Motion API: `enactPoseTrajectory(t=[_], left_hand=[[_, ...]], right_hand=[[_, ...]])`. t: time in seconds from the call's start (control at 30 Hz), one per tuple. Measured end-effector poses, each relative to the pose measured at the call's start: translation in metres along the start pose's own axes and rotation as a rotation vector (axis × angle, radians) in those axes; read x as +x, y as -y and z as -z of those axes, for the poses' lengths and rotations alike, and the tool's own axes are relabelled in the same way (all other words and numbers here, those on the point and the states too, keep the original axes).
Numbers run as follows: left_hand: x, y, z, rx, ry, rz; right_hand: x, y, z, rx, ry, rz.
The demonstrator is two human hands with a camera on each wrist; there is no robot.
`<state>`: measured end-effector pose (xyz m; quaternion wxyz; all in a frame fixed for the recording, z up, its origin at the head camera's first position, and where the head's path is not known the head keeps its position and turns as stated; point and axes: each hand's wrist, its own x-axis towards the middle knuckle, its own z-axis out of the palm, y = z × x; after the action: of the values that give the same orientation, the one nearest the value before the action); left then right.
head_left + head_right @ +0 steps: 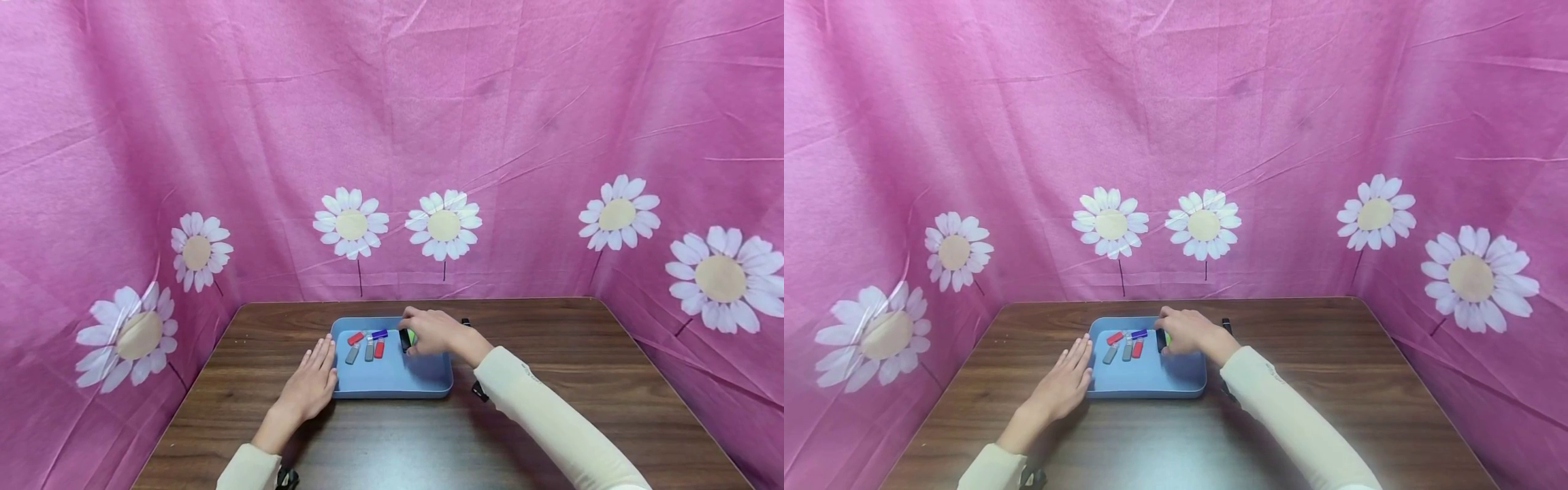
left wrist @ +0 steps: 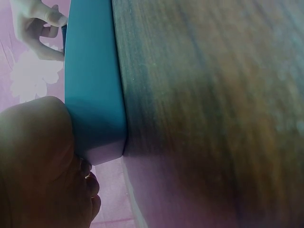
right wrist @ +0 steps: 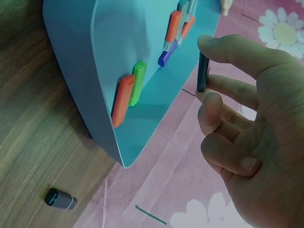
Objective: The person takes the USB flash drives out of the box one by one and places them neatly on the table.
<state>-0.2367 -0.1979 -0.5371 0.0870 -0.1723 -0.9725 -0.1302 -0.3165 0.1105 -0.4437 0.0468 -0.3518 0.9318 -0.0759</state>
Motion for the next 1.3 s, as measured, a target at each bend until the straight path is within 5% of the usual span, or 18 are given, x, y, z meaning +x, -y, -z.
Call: enactPoseTrajectory(t=[0.37,1.3], left_hand=[[-0.001,-0.013,0.017,-0.032,0.083,0.038],[-0.001,-0.011,0.016,-0.041,0.099,0.047]], right_hand=[[-0.011,-0.005,0.005,-0.017,-0.005,0.004],[-0.046,-0.035,0.016,0.021,-0.097,-0.061]])
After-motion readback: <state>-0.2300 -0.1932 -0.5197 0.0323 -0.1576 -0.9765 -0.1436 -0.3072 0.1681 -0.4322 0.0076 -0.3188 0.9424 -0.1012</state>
